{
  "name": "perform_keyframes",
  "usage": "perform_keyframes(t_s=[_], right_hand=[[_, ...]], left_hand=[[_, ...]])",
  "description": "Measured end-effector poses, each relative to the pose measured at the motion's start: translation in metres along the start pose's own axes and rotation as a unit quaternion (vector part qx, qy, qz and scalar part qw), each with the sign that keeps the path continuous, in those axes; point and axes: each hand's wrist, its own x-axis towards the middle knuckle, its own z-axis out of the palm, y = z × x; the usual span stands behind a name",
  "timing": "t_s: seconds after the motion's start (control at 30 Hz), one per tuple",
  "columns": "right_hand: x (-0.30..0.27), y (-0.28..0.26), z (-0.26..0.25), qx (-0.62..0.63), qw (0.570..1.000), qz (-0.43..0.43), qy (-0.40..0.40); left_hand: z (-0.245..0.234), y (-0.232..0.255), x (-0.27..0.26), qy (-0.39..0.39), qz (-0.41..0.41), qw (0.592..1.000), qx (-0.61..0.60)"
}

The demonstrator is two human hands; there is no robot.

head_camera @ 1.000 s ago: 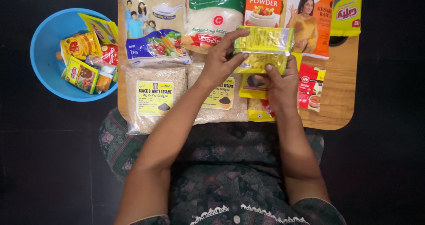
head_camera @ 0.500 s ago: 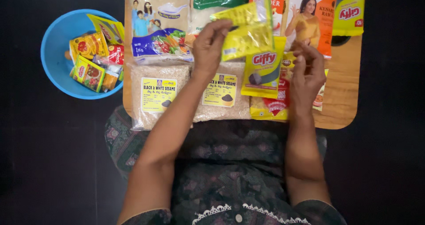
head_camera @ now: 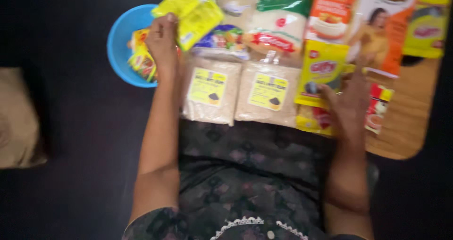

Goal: The person sorts various packaged food items on a wooden lap desk, picking up each package, turning it over to view both sides, and placing it into a blue bowl. Items handled include small snack packets, sesame seed bags, rice, baking powder, and salt.

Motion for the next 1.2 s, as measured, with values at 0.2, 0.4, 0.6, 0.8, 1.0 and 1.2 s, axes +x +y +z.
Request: perform_keyframes(t_s=[0.2,0.4,0.6,0.8,1.0,1.2], right_hand=[[0.014,0.013,0.011,0.025,0.997,0.052,-0.055],[0.009,0.031,0.018,0.344,0.913,0.214,-0.052],[0.011,0.048,0.041,0.592,0.793,0.135,0.045],[0.002,0.018,0.034,0.464,0.87,0.056,0.159],[-0.011,-0.013,0.021,0.17,0.966,-0.189,0.056],[-0.012,-0.015,0.025,0.273,0.953,-0.07,0.111]], left_hand=[[-0.132,-0.022,0.034,0.115,0.135,0.928,0.328],[-0.131,-0.005,0.023,-0.039,0.163,0.818,0.55],[-0.014,0.045,-0.026,-0.133,0.278,0.859,0.409],[0.127,0.082,-0.121,-0.469,0.068,0.878,0.063],[0.181,0.07,-0.168,-0.49,-0.08,0.862,-0.104],[0.163,0.025,-0.159,-0.465,-0.165,0.852,-0.174]])
